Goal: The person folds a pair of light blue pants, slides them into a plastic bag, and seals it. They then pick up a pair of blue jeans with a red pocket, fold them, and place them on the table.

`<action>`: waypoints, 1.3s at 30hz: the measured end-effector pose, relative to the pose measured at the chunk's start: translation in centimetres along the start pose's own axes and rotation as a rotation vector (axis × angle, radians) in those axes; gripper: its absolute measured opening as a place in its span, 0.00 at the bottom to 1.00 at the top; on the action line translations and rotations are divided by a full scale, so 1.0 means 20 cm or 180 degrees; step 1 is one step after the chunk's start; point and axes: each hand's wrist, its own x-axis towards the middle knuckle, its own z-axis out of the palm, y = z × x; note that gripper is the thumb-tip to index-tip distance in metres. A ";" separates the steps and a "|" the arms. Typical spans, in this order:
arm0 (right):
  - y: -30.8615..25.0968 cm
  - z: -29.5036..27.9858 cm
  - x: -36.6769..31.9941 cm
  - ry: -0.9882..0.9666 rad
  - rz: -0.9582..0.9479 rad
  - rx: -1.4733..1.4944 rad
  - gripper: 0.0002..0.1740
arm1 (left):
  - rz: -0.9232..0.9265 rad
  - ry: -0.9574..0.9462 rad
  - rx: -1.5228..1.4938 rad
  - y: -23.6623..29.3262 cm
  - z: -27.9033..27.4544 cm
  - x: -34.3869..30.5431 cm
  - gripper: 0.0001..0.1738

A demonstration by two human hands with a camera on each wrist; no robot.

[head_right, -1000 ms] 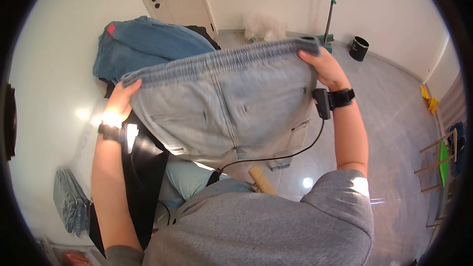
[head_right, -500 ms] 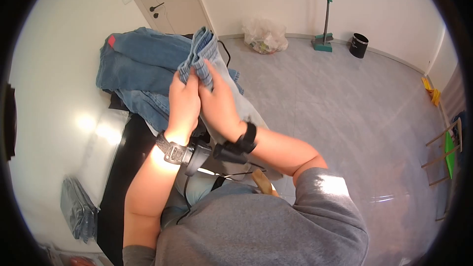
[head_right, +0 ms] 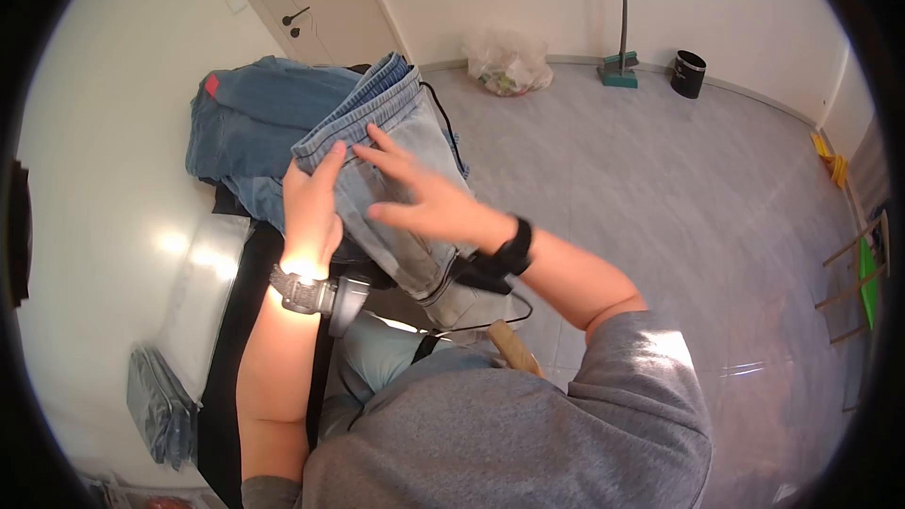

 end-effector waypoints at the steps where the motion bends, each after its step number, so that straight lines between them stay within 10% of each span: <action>1: 0.00 -0.13 0.01 -0.0553 0.0139 -0.0217 0.35 | -0.0056 -0.0102 -0.0193 0.01 -0.03 0.01 0.16; 7: 0.10 -0.53 0.11 0.0639 -0.0007 -0.1287 0.23 | -0.0032 -0.0309 0.0061 0.11 -0.12 0.00 0.16; 22: -0.01 -0.64 0.18 -0.0386 -0.0242 -0.1014 0.17 | -0.0220 -0.0691 0.0162 0.16 -0.19 0.00 0.18; 27: -0.12 -0.63 0.21 -0.0551 -0.1488 -0.1826 0.15 | -0.0256 -0.0387 0.0072 0.14 -0.26 0.06 0.16; 39: -0.16 -0.66 0.19 -0.0746 -0.1024 -0.1618 0.09 | -0.0121 -0.0534 0.0182 0.15 -0.21 0.09 0.18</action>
